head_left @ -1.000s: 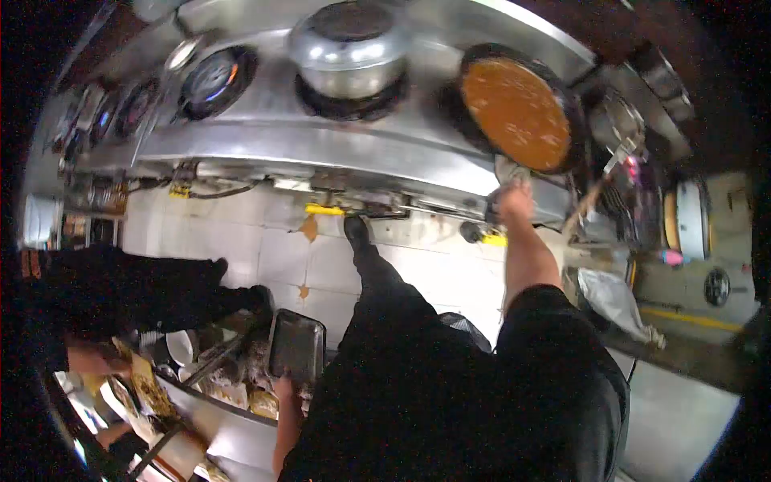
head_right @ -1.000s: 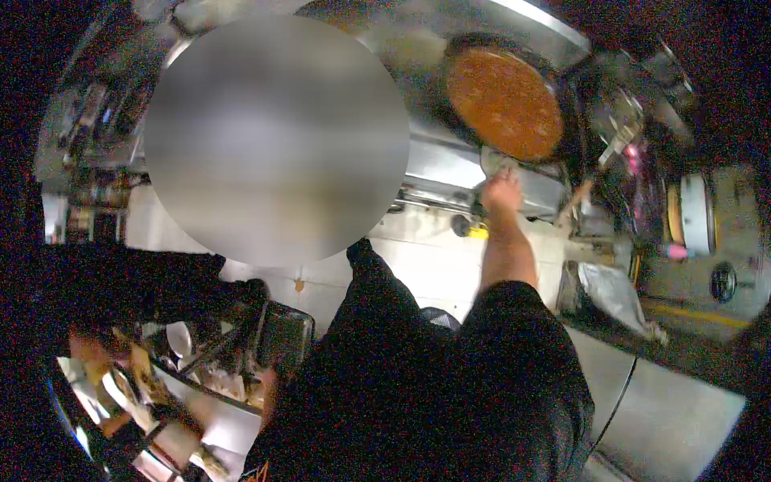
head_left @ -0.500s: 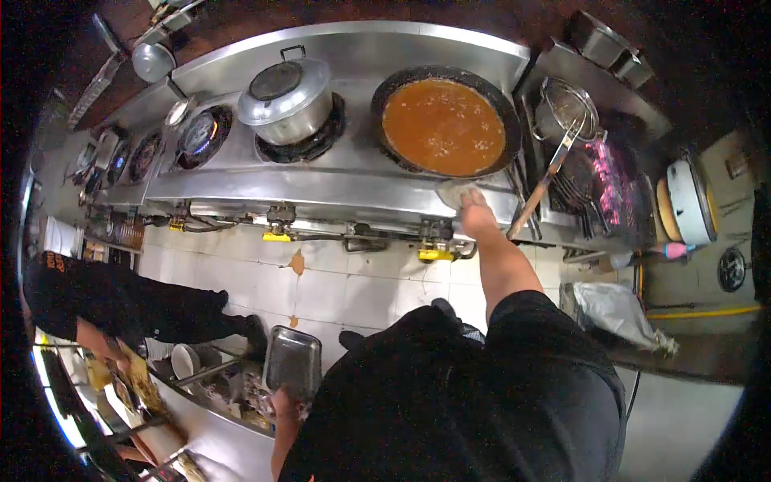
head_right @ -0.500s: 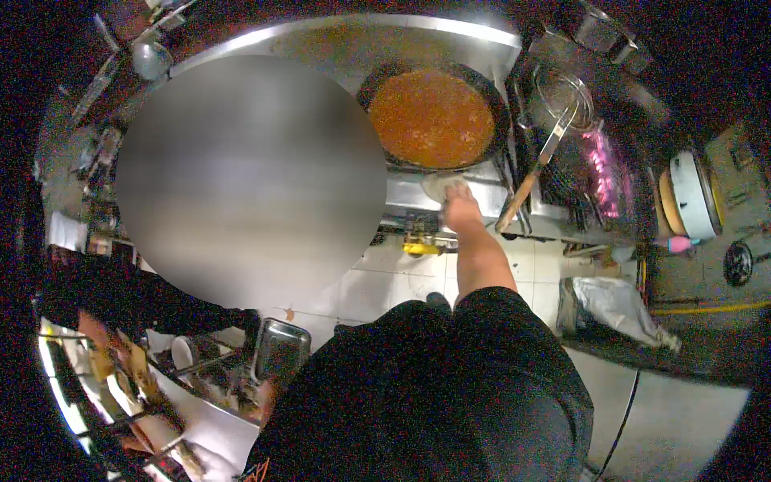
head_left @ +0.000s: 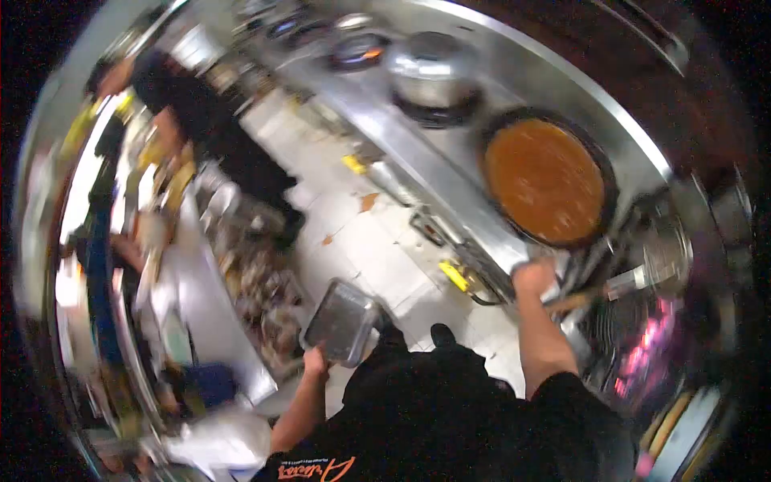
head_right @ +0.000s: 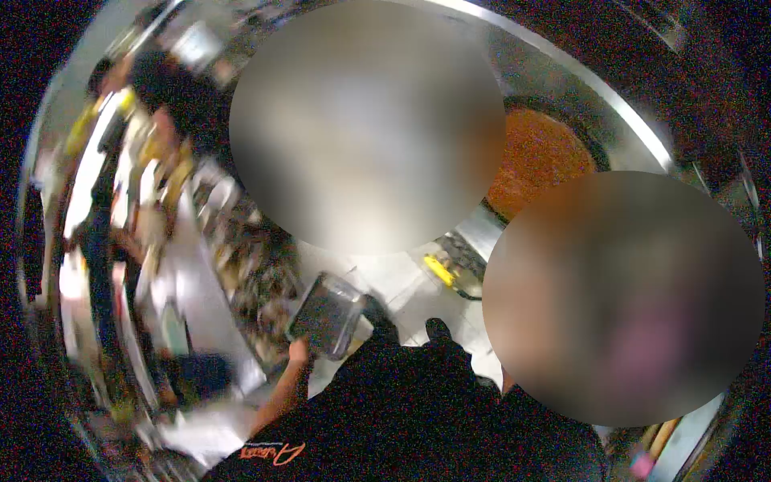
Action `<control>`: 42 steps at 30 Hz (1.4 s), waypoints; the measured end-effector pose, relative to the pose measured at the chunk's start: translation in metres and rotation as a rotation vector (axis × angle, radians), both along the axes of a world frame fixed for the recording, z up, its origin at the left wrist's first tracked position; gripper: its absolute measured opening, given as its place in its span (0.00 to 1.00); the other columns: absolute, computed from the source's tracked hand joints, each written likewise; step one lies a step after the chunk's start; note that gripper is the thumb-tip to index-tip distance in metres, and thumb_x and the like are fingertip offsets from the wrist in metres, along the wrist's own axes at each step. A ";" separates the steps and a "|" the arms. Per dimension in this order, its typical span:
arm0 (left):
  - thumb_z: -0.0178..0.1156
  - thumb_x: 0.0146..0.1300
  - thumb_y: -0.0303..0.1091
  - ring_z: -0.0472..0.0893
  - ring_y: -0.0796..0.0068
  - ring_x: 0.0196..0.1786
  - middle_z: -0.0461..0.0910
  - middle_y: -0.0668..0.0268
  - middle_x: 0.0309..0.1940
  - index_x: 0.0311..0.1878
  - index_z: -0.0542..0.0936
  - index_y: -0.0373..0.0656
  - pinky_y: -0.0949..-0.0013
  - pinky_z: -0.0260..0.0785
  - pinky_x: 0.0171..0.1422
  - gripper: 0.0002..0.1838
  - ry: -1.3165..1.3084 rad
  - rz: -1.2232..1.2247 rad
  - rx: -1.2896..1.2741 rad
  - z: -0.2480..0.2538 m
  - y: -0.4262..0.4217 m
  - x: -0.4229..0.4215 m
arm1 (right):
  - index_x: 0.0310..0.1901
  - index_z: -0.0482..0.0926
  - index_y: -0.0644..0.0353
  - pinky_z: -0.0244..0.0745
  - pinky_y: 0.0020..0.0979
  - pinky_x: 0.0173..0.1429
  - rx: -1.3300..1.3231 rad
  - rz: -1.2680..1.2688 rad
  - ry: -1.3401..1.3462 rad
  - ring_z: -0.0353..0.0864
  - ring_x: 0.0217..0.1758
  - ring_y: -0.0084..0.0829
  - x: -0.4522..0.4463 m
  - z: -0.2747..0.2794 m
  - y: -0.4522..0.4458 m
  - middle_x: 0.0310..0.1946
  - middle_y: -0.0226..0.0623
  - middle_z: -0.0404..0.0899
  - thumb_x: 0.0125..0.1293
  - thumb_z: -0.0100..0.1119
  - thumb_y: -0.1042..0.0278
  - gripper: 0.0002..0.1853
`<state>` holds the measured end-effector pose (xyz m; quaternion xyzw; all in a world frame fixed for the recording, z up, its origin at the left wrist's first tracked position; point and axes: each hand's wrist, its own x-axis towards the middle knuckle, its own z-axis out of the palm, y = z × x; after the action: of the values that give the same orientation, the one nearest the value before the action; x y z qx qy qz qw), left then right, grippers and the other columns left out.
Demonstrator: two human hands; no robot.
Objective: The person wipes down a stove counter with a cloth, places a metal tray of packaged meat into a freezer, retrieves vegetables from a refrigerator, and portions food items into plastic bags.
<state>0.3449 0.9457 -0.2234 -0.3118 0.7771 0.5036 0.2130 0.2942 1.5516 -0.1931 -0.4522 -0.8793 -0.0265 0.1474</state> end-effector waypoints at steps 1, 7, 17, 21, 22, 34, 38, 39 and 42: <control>0.62 0.62 0.41 0.66 0.76 0.22 0.72 0.68 0.24 0.40 0.81 0.40 0.67 0.62 0.25 0.13 0.042 0.079 0.030 0.016 0.016 0.013 | 0.44 0.77 0.60 0.72 0.44 0.49 0.026 0.050 -0.012 0.77 0.45 0.44 0.003 -0.009 0.003 0.42 0.44 0.77 0.58 0.53 0.65 0.14; 0.61 0.63 0.46 0.80 0.63 0.38 0.82 0.57 0.38 0.49 0.79 0.31 0.59 0.73 0.43 0.24 0.108 0.469 0.116 0.129 0.070 0.083 | 0.64 0.66 0.66 0.61 0.42 0.70 -0.062 0.581 -0.135 0.64 0.68 0.52 0.021 -0.006 -0.039 0.67 0.57 0.62 0.58 0.59 0.63 0.32; 0.61 0.62 0.43 0.81 0.62 0.38 0.83 0.52 0.37 0.49 0.80 0.30 0.59 0.73 0.44 0.23 0.176 0.833 0.048 0.067 0.016 0.319 | 0.43 0.80 0.69 0.76 0.38 0.47 -0.822 1.541 -0.477 0.82 0.37 0.48 0.031 0.018 -0.267 0.35 0.51 0.83 0.57 0.56 0.70 0.15; 0.61 0.62 0.41 0.82 0.62 0.35 0.83 0.52 0.36 0.49 0.78 0.28 0.59 0.74 0.41 0.22 0.201 1.075 0.106 0.061 -0.018 0.445 | 0.47 0.80 0.66 0.75 0.38 0.53 -0.714 1.896 -0.690 0.82 0.45 0.49 0.116 0.033 -0.428 0.40 0.55 0.82 0.55 0.55 0.68 0.18; 0.61 0.62 0.40 0.82 0.61 0.35 0.83 0.52 0.37 0.49 0.78 0.27 0.60 0.74 0.40 0.22 0.253 1.168 0.133 0.063 -0.024 0.477 | 0.47 0.80 0.66 0.75 0.37 0.54 -0.675 1.930 -0.754 0.82 0.47 0.50 0.146 0.039 -0.466 0.41 0.55 0.82 0.55 0.55 0.68 0.18; 0.54 0.69 0.37 0.83 0.57 0.48 0.79 0.55 0.49 0.59 0.70 0.35 0.49 0.77 0.53 0.21 0.785 1.886 0.611 0.096 -0.129 0.693 | 0.55 0.78 0.60 0.77 0.32 0.44 -0.858 1.966 -1.300 0.82 0.37 0.32 0.385 0.081 -0.707 0.40 0.44 0.84 0.61 0.55 0.71 0.20; 0.52 0.71 0.39 0.80 0.55 0.54 0.76 0.53 0.56 0.63 0.66 0.36 0.45 0.73 0.59 0.23 1.005 1.790 0.717 0.126 -0.210 0.673 | 0.49 0.81 0.70 0.72 0.28 0.55 -1.427 1.564 -1.487 0.80 0.46 0.28 0.423 0.088 -0.771 0.46 0.37 0.83 0.68 0.54 0.68 0.15; 0.53 0.71 0.38 0.79 0.57 0.56 0.76 0.55 0.56 0.63 0.66 0.37 0.47 0.72 0.60 0.23 1.045 1.769 0.723 0.127 -0.231 0.670 | 0.49 0.81 0.71 0.72 0.28 0.54 -1.511 1.568 -1.497 0.80 0.46 0.28 0.433 0.096 -0.790 0.46 0.37 0.83 0.69 0.54 0.67 0.16; 0.55 0.70 0.36 0.78 0.59 0.57 0.75 0.57 0.58 0.65 0.65 0.39 0.50 0.72 0.60 0.24 1.102 1.736 0.636 0.154 -0.293 0.668 | 0.47 0.81 0.70 0.73 0.28 0.52 -1.661 1.816 -1.459 0.79 0.44 0.25 0.462 0.102 -0.859 0.43 0.34 0.82 0.69 0.56 0.62 0.17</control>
<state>1.0132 0.6524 -0.0692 -0.4175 0.1127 0.7328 -0.5254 0.7559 0.6922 -0.0913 0.4181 -0.4968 0.3659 -0.6667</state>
